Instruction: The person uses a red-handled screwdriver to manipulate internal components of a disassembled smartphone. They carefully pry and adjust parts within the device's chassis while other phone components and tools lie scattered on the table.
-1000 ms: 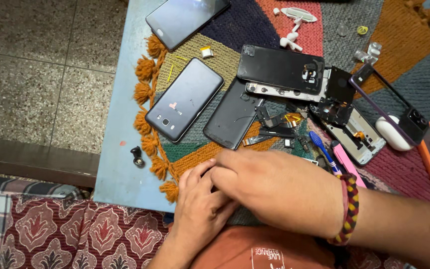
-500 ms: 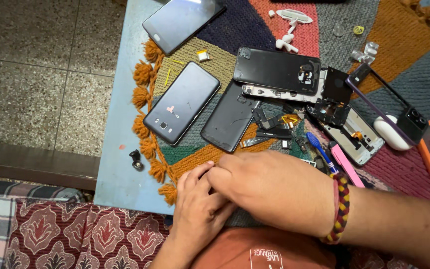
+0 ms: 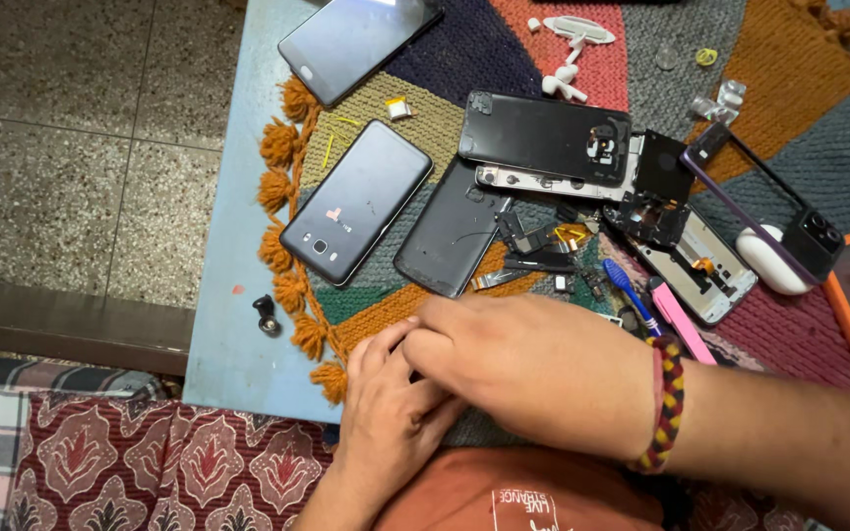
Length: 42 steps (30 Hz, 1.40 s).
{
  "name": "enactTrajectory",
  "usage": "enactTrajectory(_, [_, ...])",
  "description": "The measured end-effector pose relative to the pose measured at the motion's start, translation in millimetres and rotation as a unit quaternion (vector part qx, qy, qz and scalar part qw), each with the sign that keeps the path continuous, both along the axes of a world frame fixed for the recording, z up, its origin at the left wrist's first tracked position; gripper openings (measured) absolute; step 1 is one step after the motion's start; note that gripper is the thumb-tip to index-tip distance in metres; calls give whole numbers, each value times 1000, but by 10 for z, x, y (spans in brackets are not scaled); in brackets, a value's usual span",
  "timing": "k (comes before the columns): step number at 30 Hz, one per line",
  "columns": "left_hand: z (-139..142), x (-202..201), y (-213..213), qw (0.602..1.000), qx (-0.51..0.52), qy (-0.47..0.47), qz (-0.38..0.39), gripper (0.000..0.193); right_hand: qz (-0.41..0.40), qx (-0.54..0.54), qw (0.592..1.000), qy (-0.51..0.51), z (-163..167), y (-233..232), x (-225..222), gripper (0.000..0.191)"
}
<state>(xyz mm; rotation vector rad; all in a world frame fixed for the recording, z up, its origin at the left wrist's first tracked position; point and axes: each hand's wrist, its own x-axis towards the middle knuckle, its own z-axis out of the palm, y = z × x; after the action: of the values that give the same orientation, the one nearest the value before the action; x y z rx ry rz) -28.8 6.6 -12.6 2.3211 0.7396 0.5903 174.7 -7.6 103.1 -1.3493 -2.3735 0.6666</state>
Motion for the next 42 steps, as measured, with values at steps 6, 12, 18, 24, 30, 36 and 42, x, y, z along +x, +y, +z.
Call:
enactTrajectory(6, [-3, 9, -9, 1000, -13, 11, 0, 21, -73, 136, 988, -6, 3, -12, -25, 34])
enactTrajectory(12, [-48, -14, -15, 1000, 0, 8, 2, 23, -40, -64, 991, -112, -35, -20, -60, 21])
enactTrajectory(18, [-50, -29, -7, 1000, 10, -5, -10, 23, -25, -108, 988, -105, -29, -73, -79, 17])
enactTrajectory(24, [-7, -5, -8, 1000, -5, 0, -1, 23, -35, -28, 999, 20, -51, -108, -18, 15])
enactTrajectory(30, [16, 14, -11, 1000, -4, 5, 6, 22, -60, 33, 998, -8, -48, -117, 2, 20])
enactTrajectory(36, [0, 17, -12, 1000, 9, 3, 6, 21, -37, -164, 971, -169, -44, -88, -27, 17])
enactTrajectory(42, [-18, 0, -13, 1000, 12, 4, -2, 22, -25, -37, 996, 83, -55, -110, 25, 15])
